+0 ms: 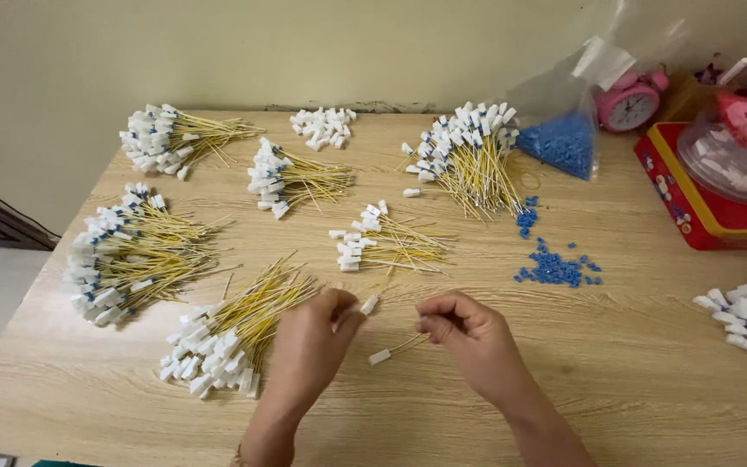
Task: Assembling small electronic components by attaching blue caps to wired connectors.
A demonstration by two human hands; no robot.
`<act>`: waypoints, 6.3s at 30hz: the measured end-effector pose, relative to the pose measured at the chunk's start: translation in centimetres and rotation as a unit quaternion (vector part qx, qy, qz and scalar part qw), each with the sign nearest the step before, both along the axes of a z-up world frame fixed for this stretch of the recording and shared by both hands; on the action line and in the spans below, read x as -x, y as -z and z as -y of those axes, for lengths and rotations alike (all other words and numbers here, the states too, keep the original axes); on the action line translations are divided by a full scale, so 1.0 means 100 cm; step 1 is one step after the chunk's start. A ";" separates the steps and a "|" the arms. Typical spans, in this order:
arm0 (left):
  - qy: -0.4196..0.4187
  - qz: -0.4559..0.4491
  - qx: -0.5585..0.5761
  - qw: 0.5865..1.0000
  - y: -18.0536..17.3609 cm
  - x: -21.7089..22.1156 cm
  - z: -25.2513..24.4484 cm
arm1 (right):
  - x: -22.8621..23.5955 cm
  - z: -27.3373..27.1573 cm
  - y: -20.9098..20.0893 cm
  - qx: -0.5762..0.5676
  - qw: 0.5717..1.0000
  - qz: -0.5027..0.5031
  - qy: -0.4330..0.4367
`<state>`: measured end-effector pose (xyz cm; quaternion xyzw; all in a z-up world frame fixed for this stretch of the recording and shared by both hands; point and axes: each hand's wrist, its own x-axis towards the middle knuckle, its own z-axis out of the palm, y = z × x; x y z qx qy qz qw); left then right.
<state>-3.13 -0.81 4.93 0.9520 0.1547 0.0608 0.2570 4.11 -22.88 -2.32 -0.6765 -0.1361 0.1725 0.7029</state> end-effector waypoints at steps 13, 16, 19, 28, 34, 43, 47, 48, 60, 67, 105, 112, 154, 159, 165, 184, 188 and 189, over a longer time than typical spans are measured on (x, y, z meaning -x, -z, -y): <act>0.035 0.002 0.537 0.843 0.028 0.010 0.030 | 0.020 -0.016 -0.012 -0.054 0.998 0.017 -0.022; 0.045 0.010 0.521 0.852 0.028 0.009 0.035 | 0.021 -0.016 -0.003 -0.059 0.996 0.058 -0.014; 0.058 0.038 0.502 0.862 0.033 0.010 0.038 | 0.023 -0.016 -0.006 -0.080 0.995 0.051 -0.012; 0.028 0.023 0.540 0.841 0.043 0.005 0.037 | 0.029 -0.016 -0.025 0.021 0.984 0.175 0.018; 0.025 -0.005 0.570 0.822 0.046 -0.001 0.035 | 0.032 -0.017 -0.021 0.034 0.974 0.224 0.023; 0.050 -0.033 0.447 0.893 0.035 -0.006 0.032 | 0.021 -0.001 -0.029 0.097 0.981 0.168 -0.016; 0.073 -0.052 0.226 0.970 0.019 -0.005 0.026 | -0.038 0.035 -0.010 0.333 0.919 0.161 0.134; 0.073 -0.050 0.226 0.970 0.023 -0.004 0.023 | -0.049 0.047 -0.005 0.333 0.919 0.162 0.133; 0.030 0.104 -0.005 0.994 0.046 -0.041 -0.012 | -0.086 0.081 0.020 0.545 0.774 0.278 0.163; 0.012 0.216 -0.104 0.971 0.057 -0.084 -0.025 | -0.067 0.076 0.002 0.443 0.866 0.173 0.156; 0.083 0.131 -0.031 0.987 -0.007 -0.120 -0.019 | -0.028 0.030 0.007 -0.060 0.992 -0.023 0.107; 0.091 0.023 0.455 0.885 0.021 -0.049 0.034 | -0.010 -0.010 -0.016 -0.122 0.991 0.042 0.048; 0.112 -0.001 0.001 0.994 0.022 -0.069 -0.009 | -0.087 0.083 -0.004 0.540 0.798 0.196 0.184; 0.105 0.136 -0.062 0.983 0.046 -0.156 -0.029 | -0.090 0.078 -0.004 0.572 0.779 0.183 0.180; 0.178 0.058 -0.147 0.971 0.076 -0.221 -0.031 | -0.092 0.075 -0.001 0.592 0.766 0.175 0.181; 0.234 0.177 -0.275 0.916 -0.010 -0.162 -0.027 | -0.087 0.094 0.009 0.515 0.818 0.183 0.179; 0.198 0.358 -0.329 0.851 -0.035 -0.141 -0.018 | -0.090 0.089 0.007 0.536 0.813 0.158 0.161; 0.199 0.359 -0.329 0.851 -0.038 -0.137 -0.016 | -0.089 0.085 0.003 0.536 0.813 0.158 0.162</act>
